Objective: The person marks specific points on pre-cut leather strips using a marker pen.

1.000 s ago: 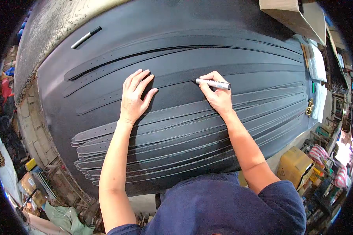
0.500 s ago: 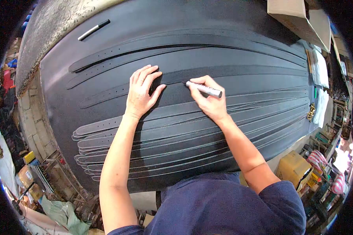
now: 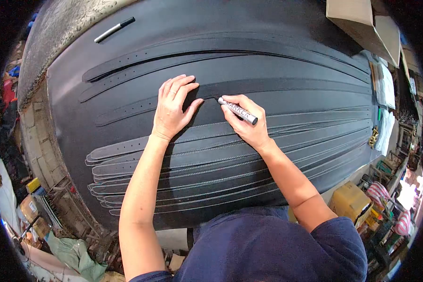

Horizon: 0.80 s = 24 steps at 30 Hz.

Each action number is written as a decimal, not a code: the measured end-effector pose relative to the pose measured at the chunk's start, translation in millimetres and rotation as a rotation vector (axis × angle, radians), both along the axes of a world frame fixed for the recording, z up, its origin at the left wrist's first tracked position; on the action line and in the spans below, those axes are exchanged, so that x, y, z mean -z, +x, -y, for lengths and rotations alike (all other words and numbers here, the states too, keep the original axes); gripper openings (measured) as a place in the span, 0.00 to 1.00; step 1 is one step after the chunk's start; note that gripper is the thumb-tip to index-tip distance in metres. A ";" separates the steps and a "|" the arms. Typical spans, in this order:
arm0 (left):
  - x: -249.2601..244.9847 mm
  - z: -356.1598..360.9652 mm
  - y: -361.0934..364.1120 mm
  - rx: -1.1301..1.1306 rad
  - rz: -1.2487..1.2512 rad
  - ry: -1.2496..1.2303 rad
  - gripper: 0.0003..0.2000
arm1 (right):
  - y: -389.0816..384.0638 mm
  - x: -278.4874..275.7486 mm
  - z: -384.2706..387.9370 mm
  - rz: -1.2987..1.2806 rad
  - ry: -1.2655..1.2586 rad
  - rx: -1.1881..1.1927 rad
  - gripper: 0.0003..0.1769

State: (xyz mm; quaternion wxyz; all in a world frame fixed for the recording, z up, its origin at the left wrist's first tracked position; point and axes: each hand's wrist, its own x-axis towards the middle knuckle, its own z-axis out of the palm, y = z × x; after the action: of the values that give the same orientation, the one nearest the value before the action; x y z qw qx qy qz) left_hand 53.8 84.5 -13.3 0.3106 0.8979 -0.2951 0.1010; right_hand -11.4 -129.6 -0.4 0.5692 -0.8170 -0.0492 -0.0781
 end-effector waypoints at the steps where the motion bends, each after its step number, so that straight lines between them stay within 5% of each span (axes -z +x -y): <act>1: -0.3 -0.1 -0.1 0.000 -0.002 -0.001 0.21 | -0.1 0.9 -0.1 0.014 -0.003 -0.005 0.12; 18: 2.1 -0.9 0.4 0.001 -0.007 -0.003 0.21 | 0.5 0.4 -1.0 0.156 -0.120 -0.044 0.14; 24: 0.2 -0.7 0.1 -0.004 -0.018 0.000 0.20 | -3.7 -2.3 -0.2 0.007 -0.026 0.099 0.11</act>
State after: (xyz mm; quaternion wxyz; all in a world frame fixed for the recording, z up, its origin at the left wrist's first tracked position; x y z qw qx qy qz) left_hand 53.9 85.2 -13.5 0.3131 0.8994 -0.2904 0.0935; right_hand -15.1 -129.4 1.8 0.5538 -0.8255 -0.0115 -0.1082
